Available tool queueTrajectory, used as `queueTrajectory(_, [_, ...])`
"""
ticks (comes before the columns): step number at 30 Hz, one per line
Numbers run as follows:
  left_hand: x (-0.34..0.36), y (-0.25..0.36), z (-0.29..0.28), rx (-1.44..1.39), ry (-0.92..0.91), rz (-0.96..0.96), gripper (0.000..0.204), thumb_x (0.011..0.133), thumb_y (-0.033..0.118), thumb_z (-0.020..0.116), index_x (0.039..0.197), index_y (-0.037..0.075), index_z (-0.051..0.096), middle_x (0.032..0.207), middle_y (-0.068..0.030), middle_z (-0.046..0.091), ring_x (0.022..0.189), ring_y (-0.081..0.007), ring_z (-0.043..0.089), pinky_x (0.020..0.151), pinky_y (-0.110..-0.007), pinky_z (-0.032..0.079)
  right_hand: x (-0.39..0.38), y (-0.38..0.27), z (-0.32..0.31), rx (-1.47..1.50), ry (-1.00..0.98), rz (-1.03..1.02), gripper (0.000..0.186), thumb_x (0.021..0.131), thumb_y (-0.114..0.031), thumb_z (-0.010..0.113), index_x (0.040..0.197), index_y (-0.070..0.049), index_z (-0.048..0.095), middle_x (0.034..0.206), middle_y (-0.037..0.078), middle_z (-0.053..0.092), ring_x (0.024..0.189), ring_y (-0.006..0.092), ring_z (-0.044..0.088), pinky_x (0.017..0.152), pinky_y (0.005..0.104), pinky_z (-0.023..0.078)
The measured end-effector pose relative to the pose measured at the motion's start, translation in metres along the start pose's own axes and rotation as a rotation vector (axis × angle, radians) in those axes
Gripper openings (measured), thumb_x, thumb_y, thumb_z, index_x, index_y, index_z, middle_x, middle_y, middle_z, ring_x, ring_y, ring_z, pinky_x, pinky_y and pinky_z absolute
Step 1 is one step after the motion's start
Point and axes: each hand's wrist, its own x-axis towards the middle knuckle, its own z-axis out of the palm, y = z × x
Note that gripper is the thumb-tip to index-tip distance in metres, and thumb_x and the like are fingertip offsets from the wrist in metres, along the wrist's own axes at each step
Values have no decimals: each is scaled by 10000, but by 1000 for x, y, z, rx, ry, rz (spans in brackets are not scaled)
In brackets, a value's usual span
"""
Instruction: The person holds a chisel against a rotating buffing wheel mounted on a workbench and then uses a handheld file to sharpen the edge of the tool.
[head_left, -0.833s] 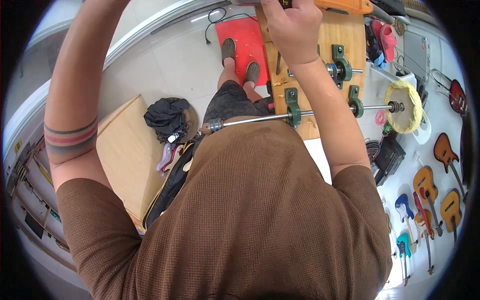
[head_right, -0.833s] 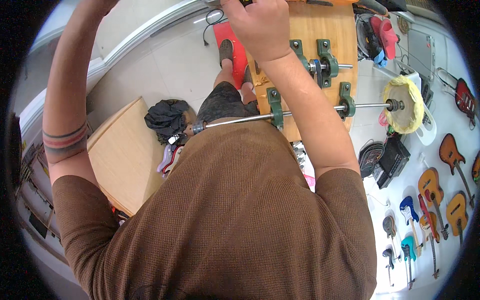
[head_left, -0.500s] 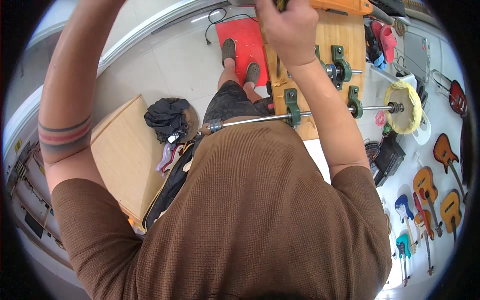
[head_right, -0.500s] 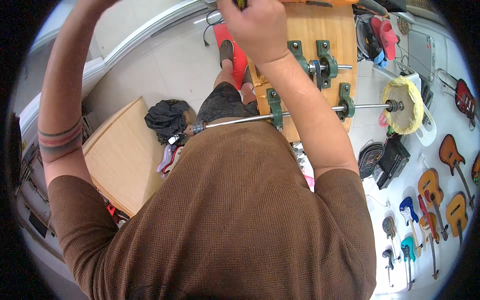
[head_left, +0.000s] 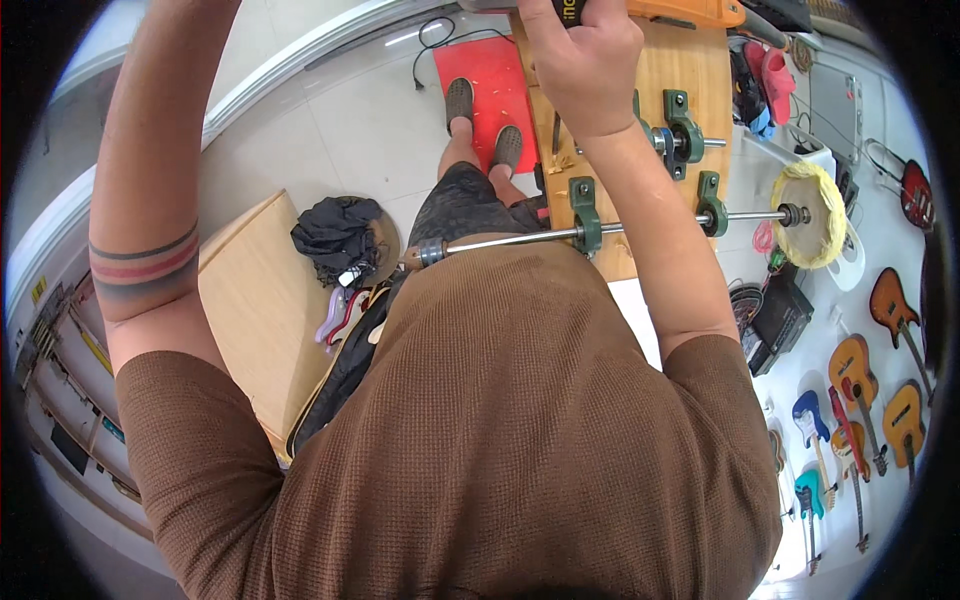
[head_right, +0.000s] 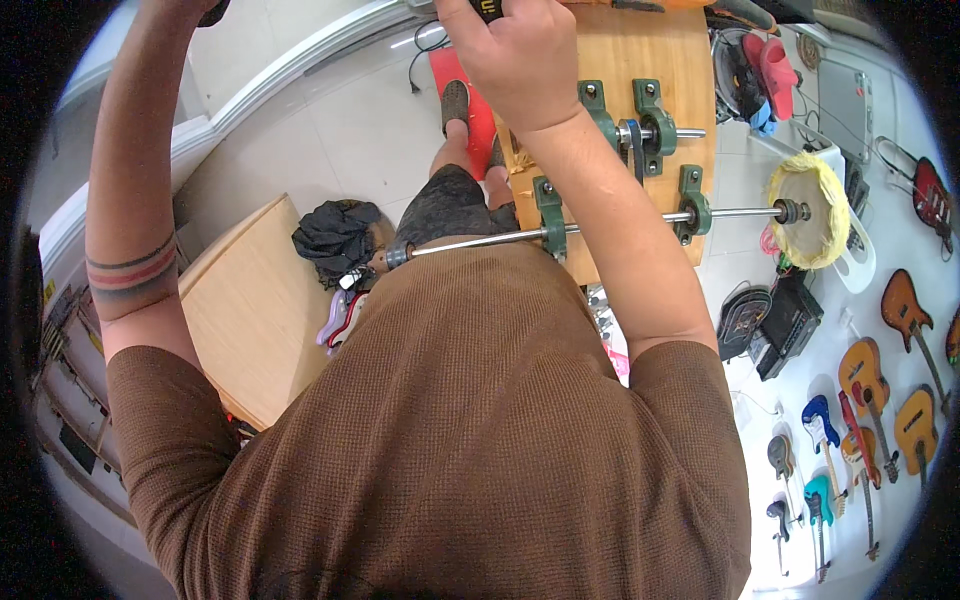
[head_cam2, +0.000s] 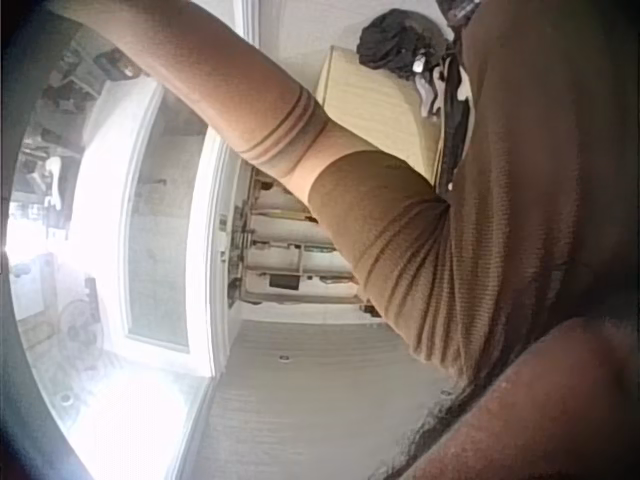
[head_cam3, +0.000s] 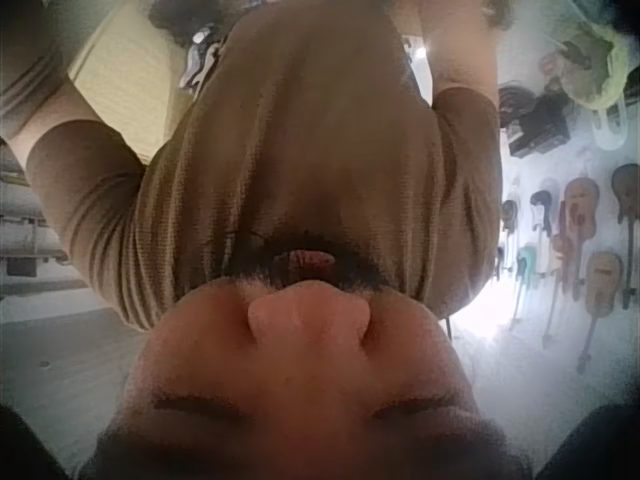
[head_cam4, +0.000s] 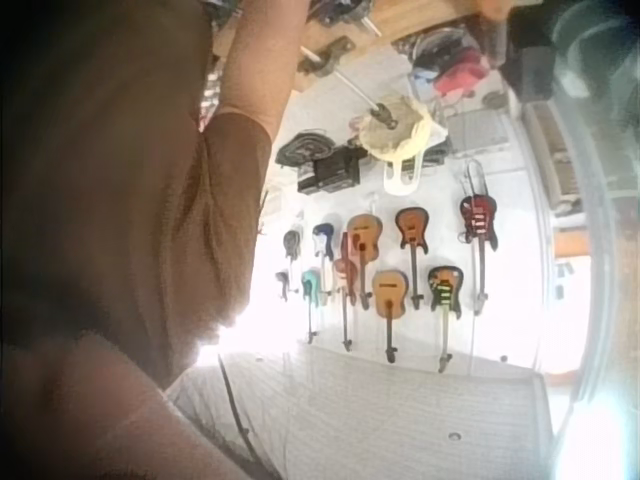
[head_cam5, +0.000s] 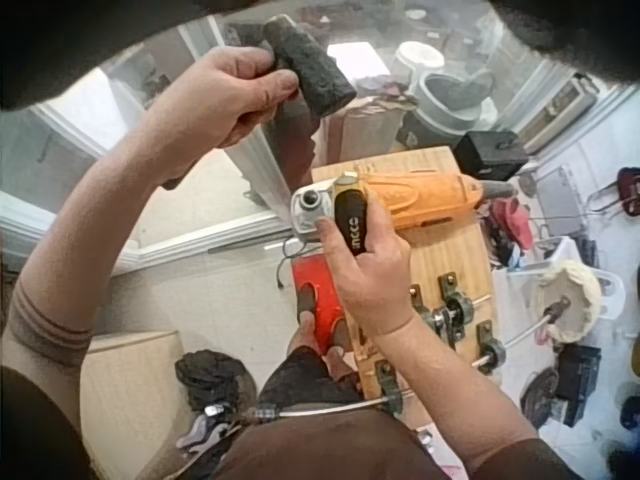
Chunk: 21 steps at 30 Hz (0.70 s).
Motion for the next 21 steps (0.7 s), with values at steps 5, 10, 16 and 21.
queueTrajectory(5, [-7, 5, 5, 121, 54, 12, 275, 1070, 251, 607, 880, 63, 670, 647, 59, 512, 542, -25, 418, 472, -214, 304, 2, -10, -2, -24, -12, -12, 443, 972, -163, 733, 1308, 58, 546, 868, 151, 697, 725, 230, 708, 654, 345, 555])
queueTrajectory(10, [-9, 4, 8, 126, 39, 20, 275, 1067, 248, 610, 870, 64, 662, 648, 55, 504, 541, -33, 409, 479, -221, 302, 4, -10, -4, -2, -18, 11, 431, 978, -166, 725, 1302, 55, 547, 872, 153, 697, 731, 239, 713, 651, 351, 555])
queueTrajectory(16, [-6, 6, 8, 191, 42, 9, 262, 1053, 233, 623, 878, 44, 671, 664, 40, 530, 566, -63, 447, 528, -251, 365, 1, -2, -1, -4, 29, -65, 434, 978, -178, 731, 1291, 62, 549, 867, 159, 699, 739, 265, 725, 644, 355, 555])
queueTrajectory(21, [-6, -1, 6, 288, -115, 120, 238, 1041, 218, 620, 938, 23, 708, 702, 17, 591, 593, -108, 499, 610, -298, 431, 0, -3, -1, 13, -22, -57, 440, 981, -190, 731, 1285, 70, 549, 865, 165, 703, 728, 282, 728, 635, 361, 555])
